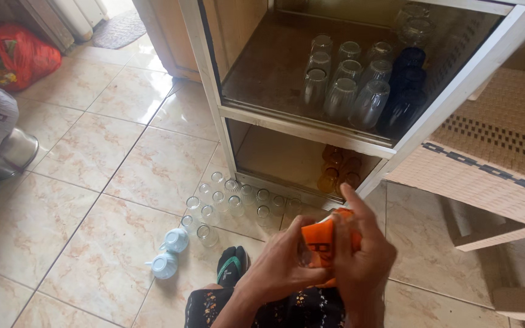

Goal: The person wipes glasses with a cloth and places them onto a shelf in a cabinet.

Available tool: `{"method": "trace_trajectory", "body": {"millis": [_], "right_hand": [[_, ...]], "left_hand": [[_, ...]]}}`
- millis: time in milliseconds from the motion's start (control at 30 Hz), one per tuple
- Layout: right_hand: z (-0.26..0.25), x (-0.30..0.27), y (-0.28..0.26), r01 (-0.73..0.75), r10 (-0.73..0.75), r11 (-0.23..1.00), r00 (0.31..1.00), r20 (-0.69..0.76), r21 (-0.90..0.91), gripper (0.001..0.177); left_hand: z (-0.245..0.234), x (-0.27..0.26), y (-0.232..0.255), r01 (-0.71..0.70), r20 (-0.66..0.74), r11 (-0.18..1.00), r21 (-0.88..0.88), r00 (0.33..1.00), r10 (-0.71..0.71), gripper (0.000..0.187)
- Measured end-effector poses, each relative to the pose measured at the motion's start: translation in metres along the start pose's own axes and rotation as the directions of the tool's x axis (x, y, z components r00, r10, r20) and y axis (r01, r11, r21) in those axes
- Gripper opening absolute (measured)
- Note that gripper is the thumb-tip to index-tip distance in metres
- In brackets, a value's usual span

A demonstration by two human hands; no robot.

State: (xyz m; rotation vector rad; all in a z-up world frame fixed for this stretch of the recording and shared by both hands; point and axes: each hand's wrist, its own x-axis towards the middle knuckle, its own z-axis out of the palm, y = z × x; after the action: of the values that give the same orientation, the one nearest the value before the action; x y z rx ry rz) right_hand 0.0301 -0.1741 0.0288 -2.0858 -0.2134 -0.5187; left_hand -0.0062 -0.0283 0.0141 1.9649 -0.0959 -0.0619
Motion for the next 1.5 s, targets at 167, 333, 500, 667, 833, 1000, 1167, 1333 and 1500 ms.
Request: {"method": "trace_trajectory", "body": {"millis": [167,333,500,667,833,1000,1167,1333,1500], "right_hand": [[-0.018,-0.018,0.012,-0.06,0.124,0.832,0.989,-0.078,0.552,0.041],[-0.023,-0.018,0.032,-0.118,0.153,0.436,0.987,0.056,0.892,0.036],[-0.031,-0.02,0.056,-0.263,0.176,0.592,0.965,0.197,0.762,0.027],[-0.004,0.001,0.079,-0.455,0.351,0.591,0.889,0.295,0.666,0.028],[0.052,0.042,0.114,-0.537,0.378,0.815,0.777,0.503,0.217,0.032],[0.106,0.053,0.185,-0.474,0.325,0.865,0.781,0.533,0.167,0.032],[0.161,0.063,0.25,-0.177,0.054,0.968,0.843,0.536,0.181,0.029],[0.214,0.072,0.301,-0.44,0.381,0.896,0.685,0.621,-0.064,0.048],[0.262,0.07,0.365,-0.507,0.346,0.852,0.735,0.583,0.134,0.051]], "left_hand": [[0.028,-0.01,-0.05,0.396,0.432,0.174,-0.902,0.842,0.322,0.075],[0.037,-0.023,-0.071,0.554,0.522,0.025,-0.832,0.766,0.376,0.079],[-0.001,-0.017,-0.048,0.506,0.613,0.371,-0.778,0.74,0.276,0.085],[-0.03,0.026,-0.023,0.009,0.356,0.995,-0.104,0.934,0.029,0.096],[-0.023,0.085,-0.074,0.016,0.353,0.964,0.264,0.929,-0.112,0.086],[-0.02,0.141,-0.14,0.092,0.292,0.978,0.189,0.945,-0.146,0.084],[-0.018,0.198,-0.19,0.203,-0.026,0.949,0.242,0.979,-0.203,0.081],[0.013,0.244,-0.249,-0.035,-0.247,0.973,0.226,0.964,0.092,0.077],[0.047,0.29,-0.306,-0.213,-0.295,0.962,0.173,0.92,0.257,0.073]]}}
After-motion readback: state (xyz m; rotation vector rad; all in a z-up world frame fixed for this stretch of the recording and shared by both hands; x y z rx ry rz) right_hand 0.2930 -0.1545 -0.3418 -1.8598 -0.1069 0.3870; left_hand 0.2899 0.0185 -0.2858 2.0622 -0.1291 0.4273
